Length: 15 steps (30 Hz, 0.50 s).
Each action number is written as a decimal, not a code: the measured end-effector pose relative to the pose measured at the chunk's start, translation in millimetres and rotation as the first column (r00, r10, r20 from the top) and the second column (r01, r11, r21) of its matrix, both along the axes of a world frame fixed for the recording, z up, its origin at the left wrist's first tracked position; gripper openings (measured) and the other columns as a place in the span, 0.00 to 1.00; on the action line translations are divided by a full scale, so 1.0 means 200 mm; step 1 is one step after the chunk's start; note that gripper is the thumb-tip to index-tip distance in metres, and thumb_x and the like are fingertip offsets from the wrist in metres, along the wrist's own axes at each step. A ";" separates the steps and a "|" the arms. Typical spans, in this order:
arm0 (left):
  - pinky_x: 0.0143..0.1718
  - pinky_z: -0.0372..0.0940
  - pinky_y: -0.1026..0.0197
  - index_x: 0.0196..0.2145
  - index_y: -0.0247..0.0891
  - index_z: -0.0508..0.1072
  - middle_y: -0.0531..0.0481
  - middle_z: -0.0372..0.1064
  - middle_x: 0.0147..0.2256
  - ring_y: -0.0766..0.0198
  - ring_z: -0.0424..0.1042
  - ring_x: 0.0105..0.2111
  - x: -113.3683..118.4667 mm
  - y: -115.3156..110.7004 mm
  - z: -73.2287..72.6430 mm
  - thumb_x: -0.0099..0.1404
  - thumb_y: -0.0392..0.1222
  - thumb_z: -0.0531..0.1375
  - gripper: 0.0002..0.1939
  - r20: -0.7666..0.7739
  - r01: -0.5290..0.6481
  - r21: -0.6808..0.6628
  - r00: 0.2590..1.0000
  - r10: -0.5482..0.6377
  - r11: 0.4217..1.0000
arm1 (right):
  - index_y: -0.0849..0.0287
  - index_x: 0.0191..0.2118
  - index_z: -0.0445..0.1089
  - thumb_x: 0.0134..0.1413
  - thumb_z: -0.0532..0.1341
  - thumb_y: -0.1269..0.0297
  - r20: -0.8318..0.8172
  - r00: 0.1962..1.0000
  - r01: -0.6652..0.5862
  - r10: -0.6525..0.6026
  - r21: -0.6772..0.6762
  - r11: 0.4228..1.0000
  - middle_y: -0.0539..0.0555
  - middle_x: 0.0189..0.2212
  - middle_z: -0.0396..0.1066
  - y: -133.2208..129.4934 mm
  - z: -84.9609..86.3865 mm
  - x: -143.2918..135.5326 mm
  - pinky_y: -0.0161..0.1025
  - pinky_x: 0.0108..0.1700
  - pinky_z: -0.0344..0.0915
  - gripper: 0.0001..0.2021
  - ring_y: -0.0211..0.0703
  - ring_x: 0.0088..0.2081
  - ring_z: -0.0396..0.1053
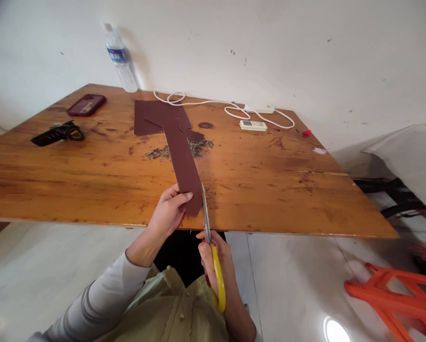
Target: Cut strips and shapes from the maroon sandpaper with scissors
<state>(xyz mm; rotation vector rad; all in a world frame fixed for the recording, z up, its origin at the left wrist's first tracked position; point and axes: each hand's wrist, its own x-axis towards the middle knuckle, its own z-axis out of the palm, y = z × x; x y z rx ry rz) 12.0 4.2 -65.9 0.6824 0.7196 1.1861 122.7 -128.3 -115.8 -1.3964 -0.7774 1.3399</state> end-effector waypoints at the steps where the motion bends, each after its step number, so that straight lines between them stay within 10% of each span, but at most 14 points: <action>1: 0.32 0.67 0.63 0.26 0.39 0.81 0.53 0.75 0.24 0.66 0.69 0.26 0.00 0.00 0.00 0.46 0.38 0.71 0.06 -0.003 0.002 0.003 1.000 -0.002 1.000 | 0.57 0.42 0.73 0.51 0.68 0.32 0.000 1.000 0.010 -0.010 -0.005 1.000 0.38 0.18 0.51 0.00 0.01 0.00 0.32 0.20 0.44 0.30 0.32 0.18 0.46; 15: 0.29 0.65 0.63 0.27 0.38 0.80 0.53 0.74 0.25 0.67 0.68 0.25 0.00 0.00 0.00 0.47 0.37 0.70 0.07 -0.012 0.013 -0.012 1.000 -0.013 1.000 | 0.58 0.40 0.73 0.52 0.69 0.34 0.029 0.998 0.051 -0.051 -0.015 0.999 0.38 0.17 0.52 0.00 0.02 -0.02 0.31 0.19 0.45 0.28 0.31 0.17 0.47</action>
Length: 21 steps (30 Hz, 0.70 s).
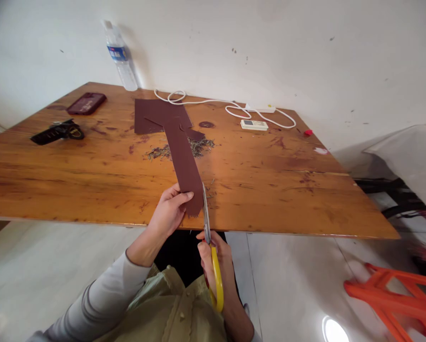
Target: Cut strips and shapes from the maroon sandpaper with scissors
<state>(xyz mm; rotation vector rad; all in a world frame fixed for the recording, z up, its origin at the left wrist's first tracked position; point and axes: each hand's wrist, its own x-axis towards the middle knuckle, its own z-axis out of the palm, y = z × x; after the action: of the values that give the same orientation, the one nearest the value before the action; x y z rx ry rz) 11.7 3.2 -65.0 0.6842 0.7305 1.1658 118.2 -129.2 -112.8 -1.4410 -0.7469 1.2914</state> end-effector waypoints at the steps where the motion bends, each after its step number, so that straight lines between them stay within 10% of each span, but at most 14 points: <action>1: 0.29 0.65 0.63 0.27 0.38 0.81 0.52 0.75 0.25 0.67 0.68 0.25 0.00 0.00 0.00 0.46 0.37 0.70 0.07 0.001 -0.003 -0.006 1.000 0.003 1.000 | 0.58 0.40 0.73 0.52 0.69 0.34 0.000 1.000 -0.002 0.002 -0.002 1.000 0.38 0.17 0.51 0.00 0.00 0.00 0.31 0.19 0.45 0.28 0.32 0.17 0.47; 21: 0.29 0.64 0.64 0.26 0.38 0.77 0.54 0.72 0.24 0.67 0.68 0.24 -0.01 0.00 0.01 0.47 0.38 0.71 0.08 0.000 -0.036 -0.020 0.999 0.036 0.999 | 0.56 0.45 0.73 0.56 0.66 0.39 0.021 0.996 -0.083 0.081 0.075 0.994 0.40 0.19 0.54 -0.01 -0.03 0.02 0.34 0.21 0.48 0.24 0.35 0.18 0.49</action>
<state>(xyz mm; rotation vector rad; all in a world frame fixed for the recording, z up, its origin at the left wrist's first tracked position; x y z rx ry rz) 10.5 2.5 -63.1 0.6565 0.7560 1.1901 121.5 -131.6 -119.1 -1.3753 -0.8659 1.3003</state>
